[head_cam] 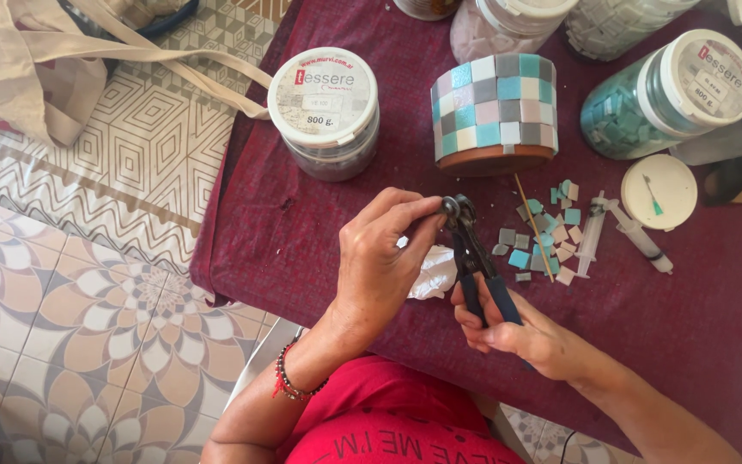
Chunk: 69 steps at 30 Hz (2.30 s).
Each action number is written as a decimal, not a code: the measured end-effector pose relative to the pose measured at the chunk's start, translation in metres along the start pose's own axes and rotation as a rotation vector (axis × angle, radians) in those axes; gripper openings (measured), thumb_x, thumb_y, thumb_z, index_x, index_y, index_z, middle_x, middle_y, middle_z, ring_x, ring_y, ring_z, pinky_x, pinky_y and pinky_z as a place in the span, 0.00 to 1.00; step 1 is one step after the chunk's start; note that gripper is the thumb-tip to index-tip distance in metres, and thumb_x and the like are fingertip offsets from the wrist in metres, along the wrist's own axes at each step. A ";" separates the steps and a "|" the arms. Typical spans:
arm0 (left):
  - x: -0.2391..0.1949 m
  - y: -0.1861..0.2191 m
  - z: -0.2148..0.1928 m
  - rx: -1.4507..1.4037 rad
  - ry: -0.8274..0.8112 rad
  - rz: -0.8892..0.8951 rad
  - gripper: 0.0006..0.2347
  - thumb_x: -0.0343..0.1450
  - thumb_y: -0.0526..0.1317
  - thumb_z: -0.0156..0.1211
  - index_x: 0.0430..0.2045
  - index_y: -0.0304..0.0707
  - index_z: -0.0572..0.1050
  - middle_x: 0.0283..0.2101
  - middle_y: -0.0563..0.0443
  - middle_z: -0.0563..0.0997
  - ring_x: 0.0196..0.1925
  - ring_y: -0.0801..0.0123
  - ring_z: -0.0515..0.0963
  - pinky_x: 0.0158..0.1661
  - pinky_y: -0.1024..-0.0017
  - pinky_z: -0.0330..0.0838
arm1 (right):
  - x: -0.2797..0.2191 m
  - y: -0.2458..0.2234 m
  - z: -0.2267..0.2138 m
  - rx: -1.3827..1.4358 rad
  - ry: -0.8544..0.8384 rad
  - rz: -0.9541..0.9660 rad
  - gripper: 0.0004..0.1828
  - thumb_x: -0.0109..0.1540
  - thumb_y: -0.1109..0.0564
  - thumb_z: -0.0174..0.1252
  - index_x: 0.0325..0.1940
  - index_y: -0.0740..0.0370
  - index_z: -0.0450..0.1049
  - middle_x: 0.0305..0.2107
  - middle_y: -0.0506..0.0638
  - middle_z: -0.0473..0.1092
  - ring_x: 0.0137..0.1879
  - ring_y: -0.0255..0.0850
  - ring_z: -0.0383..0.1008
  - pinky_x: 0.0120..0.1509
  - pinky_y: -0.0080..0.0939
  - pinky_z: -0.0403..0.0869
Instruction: Decorating a pot with mosaic tiles by cutting them with nippers and gluing them in a pattern
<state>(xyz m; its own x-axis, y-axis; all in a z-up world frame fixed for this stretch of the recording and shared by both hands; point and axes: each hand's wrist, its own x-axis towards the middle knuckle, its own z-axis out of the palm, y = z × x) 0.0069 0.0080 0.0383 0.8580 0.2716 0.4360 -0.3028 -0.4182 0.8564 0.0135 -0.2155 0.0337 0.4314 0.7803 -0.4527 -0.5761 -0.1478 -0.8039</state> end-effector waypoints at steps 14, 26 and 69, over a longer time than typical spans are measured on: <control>-0.002 -0.005 0.004 0.017 0.000 0.006 0.04 0.71 0.29 0.66 0.37 0.31 0.80 0.36 0.46 0.81 0.37 0.64 0.83 0.41 0.71 0.77 | 0.001 0.013 -0.001 0.067 -0.048 -0.026 0.24 0.58 0.43 0.55 0.49 0.61 0.60 0.32 0.46 0.55 0.32 0.34 0.54 0.35 0.36 0.60; -0.001 -0.005 0.002 -0.037 -0.015 0.016 0.04 0.71 0.28 0.65 0.38 0.30 0.80 0.36 0.45 0.81 0.37 0.63 0.83 0.41 0.71 0.77 | 0.002 0.023 0.003 0.219 0.044 -0.045 0.10 0.62 0.59 0.53 0.42 0.62 0.59 0.25 0.47 0.56 0.22 0.31 0.50 0.22 0.32 0.49; 0.058 -0.028 0.031 -0.057 -0.140 0.395 0.04 0.76 0.29 0.61 0.43 0.28 0.75 0.42 0.41 0.81 0.42 0.57 0.82 0.47 0.64 0.79 | 0.036 -0.103 -0.049 -1.597 0.743 -1.060 0.17 0.68 0.62 0.65 0.54 0.81 0.74 0.48 0.71 0.75 0.53 0.59 0.77 0.60 0.53 0.79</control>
<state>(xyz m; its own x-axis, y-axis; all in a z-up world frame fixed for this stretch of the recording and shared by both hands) 0.0778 0.0084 0.0306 0.7182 -0.0223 0.6955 -0.6391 -0.4164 0.6467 0.1222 -0.2020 0.0816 0.4951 0.6175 0.6112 0.8440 -0.5088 -0.1697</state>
